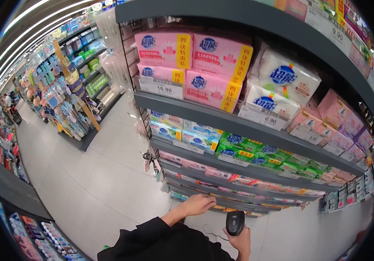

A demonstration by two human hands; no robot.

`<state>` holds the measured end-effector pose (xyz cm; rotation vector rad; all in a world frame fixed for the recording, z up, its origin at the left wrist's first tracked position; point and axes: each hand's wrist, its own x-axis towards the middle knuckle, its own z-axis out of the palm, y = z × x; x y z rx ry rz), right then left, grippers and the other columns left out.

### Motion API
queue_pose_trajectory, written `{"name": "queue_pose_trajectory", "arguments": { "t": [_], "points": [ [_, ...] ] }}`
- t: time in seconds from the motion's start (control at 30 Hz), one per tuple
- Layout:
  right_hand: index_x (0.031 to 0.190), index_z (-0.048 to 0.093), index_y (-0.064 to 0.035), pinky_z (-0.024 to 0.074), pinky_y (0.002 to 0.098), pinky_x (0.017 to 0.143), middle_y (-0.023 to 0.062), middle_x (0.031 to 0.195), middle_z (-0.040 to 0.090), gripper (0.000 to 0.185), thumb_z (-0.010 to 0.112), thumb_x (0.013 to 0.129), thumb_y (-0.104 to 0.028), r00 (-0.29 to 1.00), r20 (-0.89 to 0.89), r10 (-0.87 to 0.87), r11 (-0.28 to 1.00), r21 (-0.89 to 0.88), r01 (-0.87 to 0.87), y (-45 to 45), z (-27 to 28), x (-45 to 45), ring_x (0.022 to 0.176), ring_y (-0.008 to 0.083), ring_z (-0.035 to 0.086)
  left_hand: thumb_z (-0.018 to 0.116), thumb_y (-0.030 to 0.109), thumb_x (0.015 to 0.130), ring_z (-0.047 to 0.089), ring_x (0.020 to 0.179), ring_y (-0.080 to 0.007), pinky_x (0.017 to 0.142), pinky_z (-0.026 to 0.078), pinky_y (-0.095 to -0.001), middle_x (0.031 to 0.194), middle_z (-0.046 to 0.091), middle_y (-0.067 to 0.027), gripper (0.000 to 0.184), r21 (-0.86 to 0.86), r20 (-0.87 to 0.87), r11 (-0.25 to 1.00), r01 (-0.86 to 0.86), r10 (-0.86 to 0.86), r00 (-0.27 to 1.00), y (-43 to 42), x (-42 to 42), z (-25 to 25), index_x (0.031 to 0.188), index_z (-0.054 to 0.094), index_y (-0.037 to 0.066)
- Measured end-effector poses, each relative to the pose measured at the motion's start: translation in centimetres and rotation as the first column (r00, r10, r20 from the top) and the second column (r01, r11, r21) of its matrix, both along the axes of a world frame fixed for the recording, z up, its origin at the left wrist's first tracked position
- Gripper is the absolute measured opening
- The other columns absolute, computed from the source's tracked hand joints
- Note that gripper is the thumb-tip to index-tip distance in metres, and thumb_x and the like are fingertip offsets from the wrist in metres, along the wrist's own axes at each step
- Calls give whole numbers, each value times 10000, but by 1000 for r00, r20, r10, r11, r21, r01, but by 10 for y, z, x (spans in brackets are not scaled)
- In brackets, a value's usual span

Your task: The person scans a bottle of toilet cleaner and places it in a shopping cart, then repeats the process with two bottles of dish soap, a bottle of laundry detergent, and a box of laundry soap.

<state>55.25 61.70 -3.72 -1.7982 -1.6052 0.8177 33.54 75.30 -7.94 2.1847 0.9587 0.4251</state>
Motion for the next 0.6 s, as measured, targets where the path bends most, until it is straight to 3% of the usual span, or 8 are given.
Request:
{"name": "queue_pose_trajectory", "arguments": {
  "t": [0.07, 0.1, 0.13, 0.23, 0.33, 0.47, 0.5, 0.6],
  "points": [
    [1047, 508, 16, 513, 443, 701, 174, 841, 670, 560, 830, 693, -276, 987, -120, -106, 994, -26, 104, -4, 5, -7, 792, 419, 656, 586, 224, 927, 628, 846, -400, 718, 504, -450, 897, 670, -169, 213, -25, 259, 999, -38, 43, 965, -6, 10, 6, 1022, 621, 37],
    [1064, 470, 5, 516, 435, 698, 181, 854, 671, 598, 836, 691, -287, 989, -79, -123, 990, -81, 116, -7, -1, -9, 797, 413, 661, 602, 204, 923, 635, 735, -326, 642, 480, -413, 786, 644, -131, 200, -15, 377, 999, -39, 42, 925, -10, 18, 4, 1031, 607, 36],
    [1081, 432, -5, 518, 427, 696, 188, 866, 672, 638, 841, 690, -298, 990, -38, -133, 983, -134, 127, -10, -4, -11, 801, 408, 667, 602, 204, 923, 635, 735, -326, 642, 480, -413, 786, 644, -131, 200, -34, 377, 999, -30, 41, 925, -19, 25, 3, 1031, 607, 36],
    [1069, 424, 3, 515, 390, 674, 198, 871, 657, 638, 847, 696, -295, 969, -200, -145, 986, -110, 125, -18, -10, -21, 791, 353, 677, 604, 169, 945, 415, 623, -75, 578, 373, -246, 668, 455, 11, 233, -443, 528, 890, 112, 158, 835, -42, 46, -4, 1147, 601, 51],
    [1053, 445, 15, 512, 340, 685, 156, 864, 656, 600, 846, 704, -264, 932, -311, -184, 982, -85, 166, -29, -21, -20, 790, 255, 672, 590, 201, 967, 432, 678, -66, 650, 398, -232, 744, 468, 48, 270, -653, 550, 728, 208, 267, 791, -54, 51, -12, 1197, 591, 60],
    [1066, 523, 34, 505, 308, 765, 99, 902, 670, 546, 843, 710, -227, 840, -523, -143, 988, -132, 86, -44, -26, 1, 861, 188, 651, 557, 253, 986, 526, 853, -86, 777, 444, -254, 1028, 615, -20, 353, -660, 502, 676, 327, 73, 862, -52, 42, -8, 1273, 561, 48],
    [1087, 548, 42, 502, 299, 795, 89, 927, 675, 532, 837, 719, -211, 787, -603, -132, 981, -193, 17, -49, -26, 4, 887, 172, 644, 547, 276, 990, 537, 1006, -109, 875, 444, -272, 1199, 592, -54, 403, -653, 548, 637, 410, 24, 836, -52, 41, -10, 1313, 530, 35],
    [1156, 557, 39, 501, 298, 838, 91, 974, 681, 539, 816, 749, -202, 693, -714, -102, 952, -273, -142, -43, -8, 7, 916, 157, 635, 542, 341, 990, 526, 1045, -123, 907, 446, -296, 1179, 576, -39, 443, -714, 559, 472, 517, -60, 827, -52, 39, -18, 1307, 513, 32]
  ]
}}
